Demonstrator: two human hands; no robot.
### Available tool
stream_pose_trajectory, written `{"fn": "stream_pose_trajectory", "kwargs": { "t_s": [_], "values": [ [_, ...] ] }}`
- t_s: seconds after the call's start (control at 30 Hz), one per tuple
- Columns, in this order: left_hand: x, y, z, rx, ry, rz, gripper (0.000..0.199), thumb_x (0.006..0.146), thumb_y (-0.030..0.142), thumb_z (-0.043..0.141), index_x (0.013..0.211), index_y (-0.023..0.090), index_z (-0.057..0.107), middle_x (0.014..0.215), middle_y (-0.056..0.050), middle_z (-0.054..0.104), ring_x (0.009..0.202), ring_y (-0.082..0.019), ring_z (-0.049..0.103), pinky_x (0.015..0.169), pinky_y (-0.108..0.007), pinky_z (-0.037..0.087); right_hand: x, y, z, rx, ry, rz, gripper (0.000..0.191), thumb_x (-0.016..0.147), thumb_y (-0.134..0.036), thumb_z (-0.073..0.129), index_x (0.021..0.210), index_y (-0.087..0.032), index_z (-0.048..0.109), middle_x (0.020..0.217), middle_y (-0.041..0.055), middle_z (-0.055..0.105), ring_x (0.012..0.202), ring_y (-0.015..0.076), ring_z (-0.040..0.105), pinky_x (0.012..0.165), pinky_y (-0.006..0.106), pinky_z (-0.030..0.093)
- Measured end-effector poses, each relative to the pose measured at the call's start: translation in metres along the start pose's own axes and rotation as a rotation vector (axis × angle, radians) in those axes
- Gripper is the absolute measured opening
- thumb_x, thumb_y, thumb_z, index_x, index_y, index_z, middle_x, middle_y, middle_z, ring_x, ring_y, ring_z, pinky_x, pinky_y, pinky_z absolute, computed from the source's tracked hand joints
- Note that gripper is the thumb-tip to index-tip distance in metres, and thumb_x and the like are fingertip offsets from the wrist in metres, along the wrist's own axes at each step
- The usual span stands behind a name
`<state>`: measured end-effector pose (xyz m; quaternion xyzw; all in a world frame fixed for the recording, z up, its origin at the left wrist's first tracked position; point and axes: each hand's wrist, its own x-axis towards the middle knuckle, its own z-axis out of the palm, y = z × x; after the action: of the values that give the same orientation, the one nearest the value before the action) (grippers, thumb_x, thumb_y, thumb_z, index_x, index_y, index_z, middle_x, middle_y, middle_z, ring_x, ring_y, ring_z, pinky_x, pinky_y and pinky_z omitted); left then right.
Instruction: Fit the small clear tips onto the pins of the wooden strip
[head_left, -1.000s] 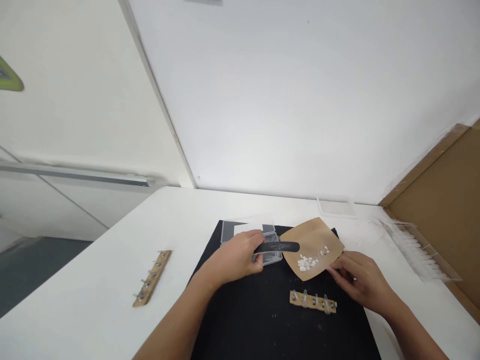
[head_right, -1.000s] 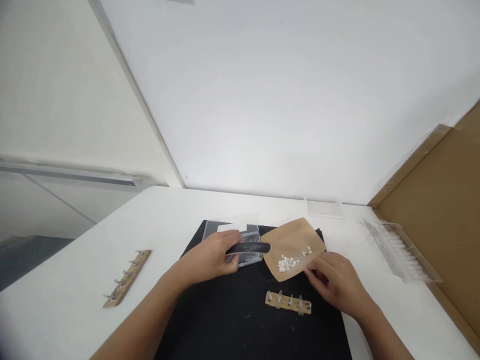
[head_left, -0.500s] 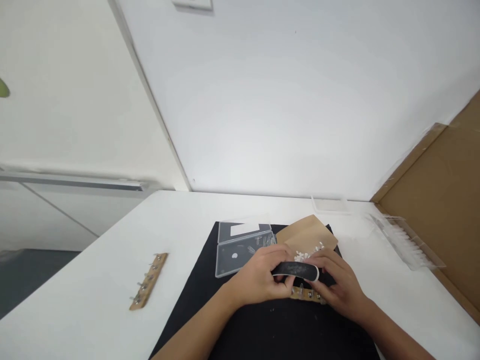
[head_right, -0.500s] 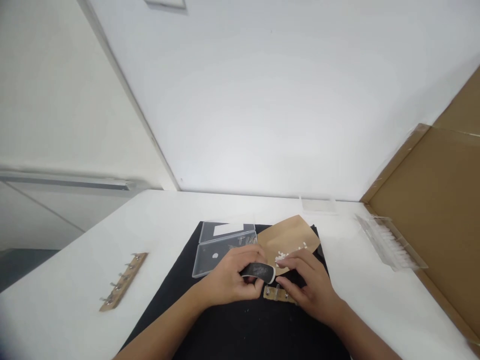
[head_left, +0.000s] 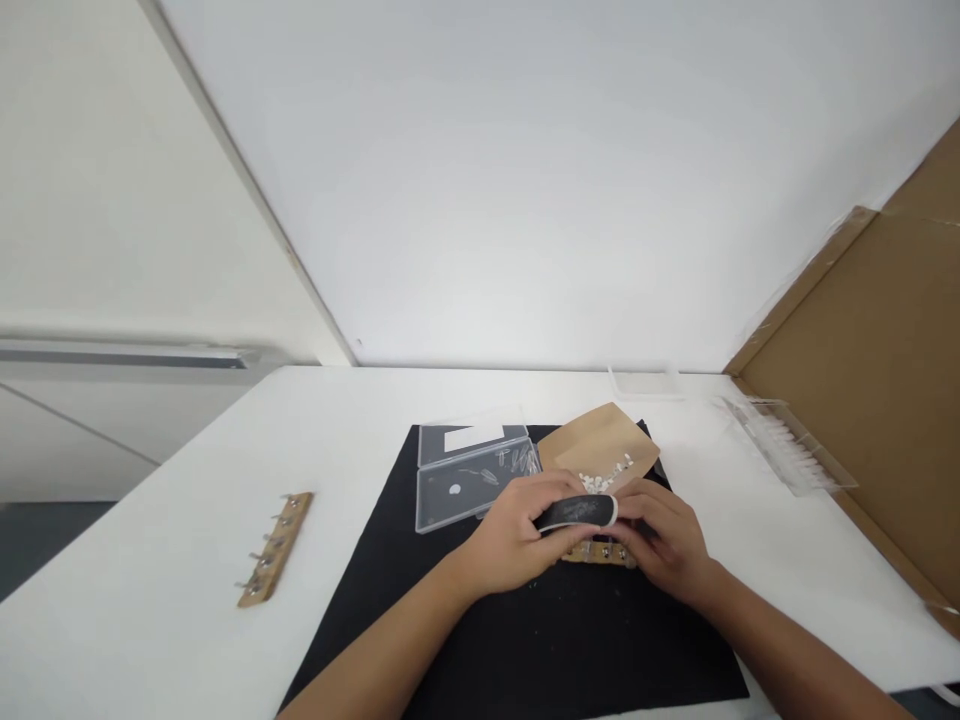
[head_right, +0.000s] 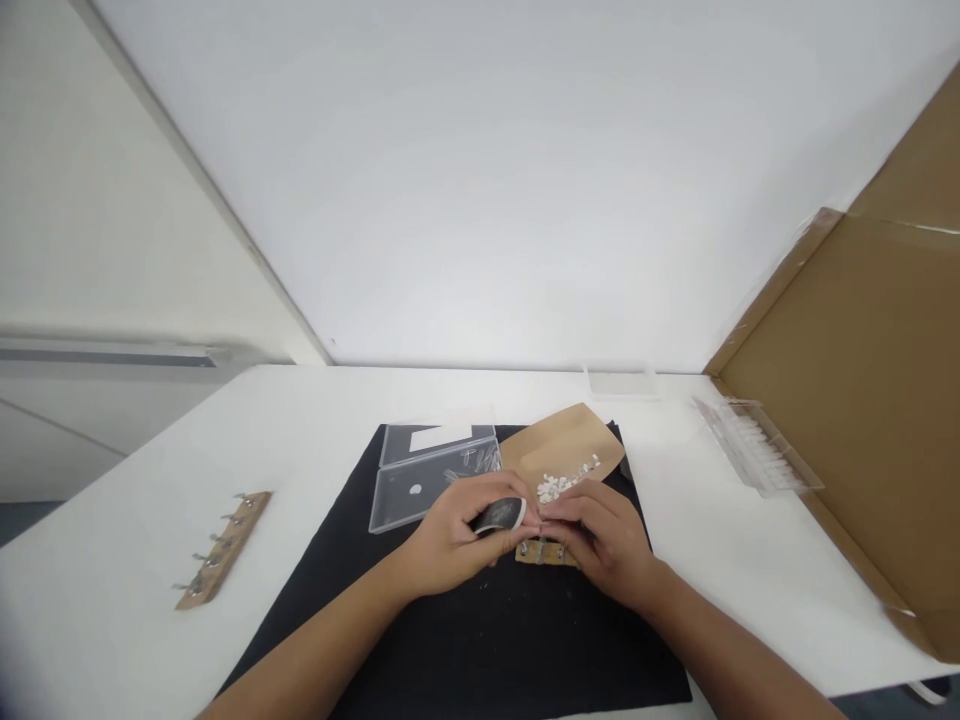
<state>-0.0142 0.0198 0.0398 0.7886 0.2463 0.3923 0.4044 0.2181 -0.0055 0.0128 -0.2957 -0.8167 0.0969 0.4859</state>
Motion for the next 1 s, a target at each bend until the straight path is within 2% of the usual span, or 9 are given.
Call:
{"fn": "stream_pose_trajectory", "kwargs": {
  "t_s": [0.23, 0.47, 0.53, 0.7, 0.83, 1.0],
  "values": [
    [0.0, -0.003, 0.006, -0.043, 0.032, -0.099, 0.024, 0.099, 0.04, 0.071, 0.096, 0.017, 0.075, 0.093, -0.007, 0.071, 0.083, -0.018, 0.069, 0.07, -0.025, 0.058, 0.0, 0.001, -0.003, 0.001, -0.011, -0.002, 0.016, 0.098, -0.009, 0.069, 0.107, -0.022, 0.071, 0.092, 0.0042, 0.073, 0.084, 0.0161, 0.07, 0.074, 0.028, 0.06],
    [0.0, -0.006, 0.01, -0.011, 0.053, -0.065, 0.02, 0.101, 0.035, 0.068, 0.094, 0.017, 0.074, 0.093, -0.006, 0.073, 0.088, -0.018, 0.071, 0.084, -0.028, 0.058, -0.004, 0.001, -0.007, -0.011, -0.06, 0.068, 0.017, 0.095, -0.01, 0.072, 0.106, -0.023, 0.068, 0.089, 0.0028, 0.068, 0.081, 0.0162, 0.066, 0.07, 0.029, 0.057],
    [0.0, -0.007, 0.011, -0.002, 0.06, -0.091, 0.022, 0.101, 0.037, 0.068, 0.093, 0.017, 0.075, 0.095, -0.006, 0.074, 0.086, -0.018, 0.07, 0.082, -0.028, 0.058, -0.004, 0.003, -0.007, -0.025, -0.061, 0.062, 0.015, 0.095, -0.011, 0.073, 0.103, -0.022, 0.067, 0.088, 0.0025, 0.068, 0.08, 0.0157, 0.066, 0.069, 0.029, 0.056],
    [-0.001, -0.005, 0.013, 0.008, 0.042, -0.195, 0.029, 0.102, 0.044, 0.064, 0.096, 0.018, 0.076, 0.097, -0.006, 0.074, 0.08, -0.017, 0.07, 0.067, -0.023, 0.057, -0.002, 0.013, -0.009, -0.134, -0.11, -0.1, 0.019, 0.096, -0.014, 0.076, 0.112, -0.021, 0.069, 0.091, 0.0031, 0.074, 0.081, 0.0152, 0.069, 0.072, 0.028, 0.056],
    [0.001, -0.004, 0.015, 0.011, 0.028, -0.259, 0.034, 0.103, 0.048, 0.062, 0.095, 0.018, 0.075, 0.089, -0.004, 0.072, 0.076, -0.017, 0.069, 0.061, -0.022, 0.054, -0.002, 0.018, -0.015, -0.271, -0.094, -0.219, 0.029, 0.096, -0.015, 0.077, 0.123, -0.022, 0.069, 0.096, 0.0044, 0.079, 0.084, 0.0173, 0.073, 0.075, 0.032, 0.058],
    [0.003, -0.005, 0.015, 0.023, 0.034, -0.306, 0.035, 0.101, 0.05, 0.063, 0.091, 0.017, 0.072, 0.08, -0.002, 0.069, 0.073, -0.017, 0.067, 0.061, -0.023, 0.052, -0.002, 0.016, -0.021, -0.348, -0.167, -0.296, 0.042, 0.099, -0.012, 0.07, 0.139, -0.022, 0.065, 0.111, 0.0085, 0.082, 0.096, 0.0227, 0.077, 0.077, 0.036, 0.06]
  ]
}}
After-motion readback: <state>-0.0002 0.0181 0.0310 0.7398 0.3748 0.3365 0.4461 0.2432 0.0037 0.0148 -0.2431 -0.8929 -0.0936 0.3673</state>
